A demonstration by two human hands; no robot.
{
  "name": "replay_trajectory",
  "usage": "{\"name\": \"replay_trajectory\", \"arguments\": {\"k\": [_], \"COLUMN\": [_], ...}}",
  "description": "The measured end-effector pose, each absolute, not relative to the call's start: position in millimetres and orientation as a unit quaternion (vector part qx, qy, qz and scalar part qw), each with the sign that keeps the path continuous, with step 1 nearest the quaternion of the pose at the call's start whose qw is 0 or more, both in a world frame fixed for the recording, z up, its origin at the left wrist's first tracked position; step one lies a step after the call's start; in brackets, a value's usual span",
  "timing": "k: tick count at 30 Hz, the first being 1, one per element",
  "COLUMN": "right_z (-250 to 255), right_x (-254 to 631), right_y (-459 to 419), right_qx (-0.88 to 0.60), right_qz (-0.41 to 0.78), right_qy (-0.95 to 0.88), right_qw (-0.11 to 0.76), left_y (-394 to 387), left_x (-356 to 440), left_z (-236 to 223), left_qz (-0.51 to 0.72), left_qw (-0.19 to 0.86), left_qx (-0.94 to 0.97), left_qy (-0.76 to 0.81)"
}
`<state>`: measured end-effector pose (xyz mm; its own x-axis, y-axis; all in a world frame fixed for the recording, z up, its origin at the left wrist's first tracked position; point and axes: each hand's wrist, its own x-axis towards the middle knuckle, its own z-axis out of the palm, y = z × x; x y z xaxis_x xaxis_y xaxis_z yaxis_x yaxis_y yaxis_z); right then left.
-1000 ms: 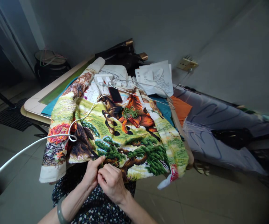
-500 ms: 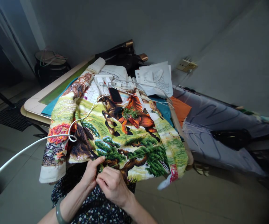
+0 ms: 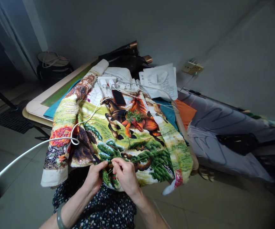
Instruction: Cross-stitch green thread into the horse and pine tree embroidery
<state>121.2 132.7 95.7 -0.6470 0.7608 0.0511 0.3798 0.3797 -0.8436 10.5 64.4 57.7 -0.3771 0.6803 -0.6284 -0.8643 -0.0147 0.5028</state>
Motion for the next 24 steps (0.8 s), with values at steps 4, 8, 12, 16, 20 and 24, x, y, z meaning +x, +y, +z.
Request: {"name": "replay_trajectory", "arguments": {"k": [4, 8, 12, 16, 20, 24], "right_z": [96, 94, 92, 94, 99, 102], "right_x": [119, 118, 117, 115, 109, 105], "right_y": [133, 134, 135, 136, 136, 138], "right_qx": [-0.344, -0.339, -0.333, -0.325, -0.322, -0.322], "right_qz": [0.408, 0.388, 0.350, 0.274, 0.176, 0.152], "right_qy": [-0.815, -0.827, -0.846, -0.884, -0.923, -0.931], "right_qw": [0.224, 0.226, 0.224, 0.195, 0.119, 0.074], "left_y": [65, 65, 64, 64, 62, 62], "left_x": [11, 10, 10, 10, 10, 10], "left_z": [58, 58, 58, 60, 61, 58], "left_qz": [0.707, 0.710, 0.712, 0.711, 0.707, 0.709], "left_qw": [0.546, 0.543, 0.546, 0.549, 0.549, 0.544], "left_qx": [-0.102, -0.102, -0.103, -0.117, -0.119, -0.124], "left_qy": [0.438, 0.436, 0.430, 0.423, 0.431, 0.430]}}
